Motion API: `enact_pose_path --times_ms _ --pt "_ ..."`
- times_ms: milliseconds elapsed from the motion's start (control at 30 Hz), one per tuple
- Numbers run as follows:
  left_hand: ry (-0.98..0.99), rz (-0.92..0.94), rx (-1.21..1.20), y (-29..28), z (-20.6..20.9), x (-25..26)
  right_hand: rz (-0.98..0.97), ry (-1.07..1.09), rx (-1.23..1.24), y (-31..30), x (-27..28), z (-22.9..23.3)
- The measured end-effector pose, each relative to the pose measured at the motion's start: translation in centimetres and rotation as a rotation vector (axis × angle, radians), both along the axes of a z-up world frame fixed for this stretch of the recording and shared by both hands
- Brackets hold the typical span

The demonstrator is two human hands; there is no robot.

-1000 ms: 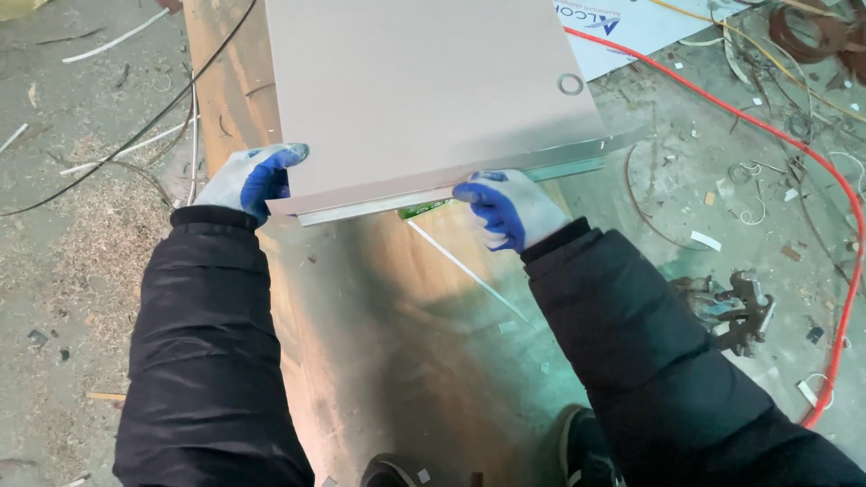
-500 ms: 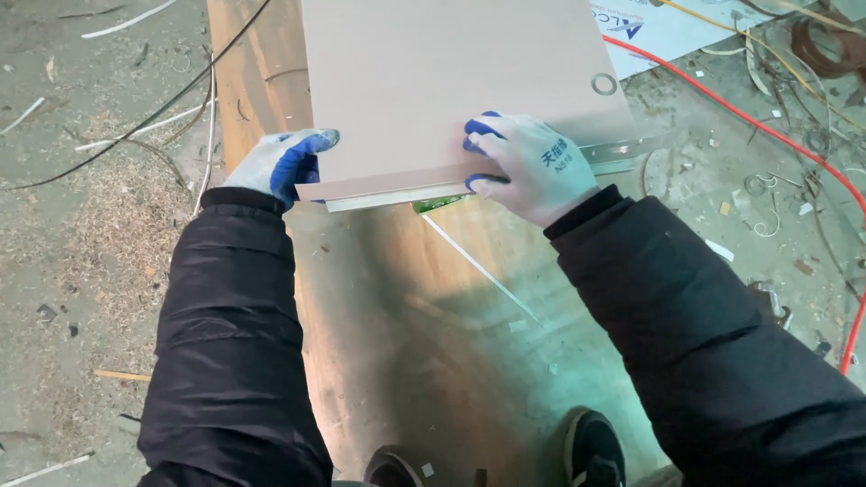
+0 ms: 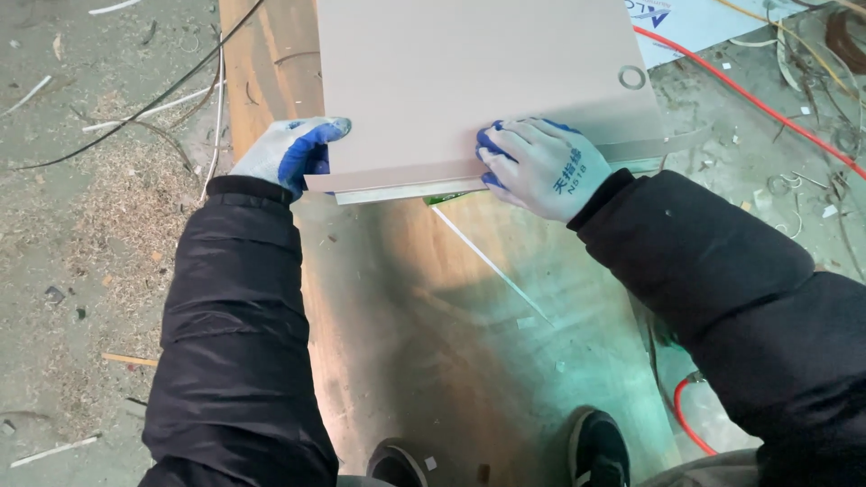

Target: Applying adhesive and edge banding strips to the edges of wooden panels at a workbench.

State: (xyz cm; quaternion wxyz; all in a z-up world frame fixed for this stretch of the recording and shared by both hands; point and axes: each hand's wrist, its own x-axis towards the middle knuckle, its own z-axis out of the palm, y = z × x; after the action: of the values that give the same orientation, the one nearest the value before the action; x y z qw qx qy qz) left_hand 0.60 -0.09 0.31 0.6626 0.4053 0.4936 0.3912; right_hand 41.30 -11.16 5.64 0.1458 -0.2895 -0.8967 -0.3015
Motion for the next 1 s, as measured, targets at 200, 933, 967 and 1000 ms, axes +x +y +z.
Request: enact_pose_path --times_ms 200,933,967,1000 --pt "0.005 -0.022 0.008 1.4 -1.7 -0.6 -0.021 0.044 -0.041 -0.7 -0.1 0.7" --pt "0.485 -0.019 0.18 -6.1 9.6 0.2 -0.494 0.163 -0.298 -2.7 18.5 7.6" --pt "0.46 0.024 0.223 -6.3 9.8 0.3 -0.627 0.334 -0.379 -3.1 20.1 7.8" --pt "0.434 0.066 0.265 -6.5 10.1 0.5 -0.756 0.508 -0.461 -3.4 21.7 8.1"
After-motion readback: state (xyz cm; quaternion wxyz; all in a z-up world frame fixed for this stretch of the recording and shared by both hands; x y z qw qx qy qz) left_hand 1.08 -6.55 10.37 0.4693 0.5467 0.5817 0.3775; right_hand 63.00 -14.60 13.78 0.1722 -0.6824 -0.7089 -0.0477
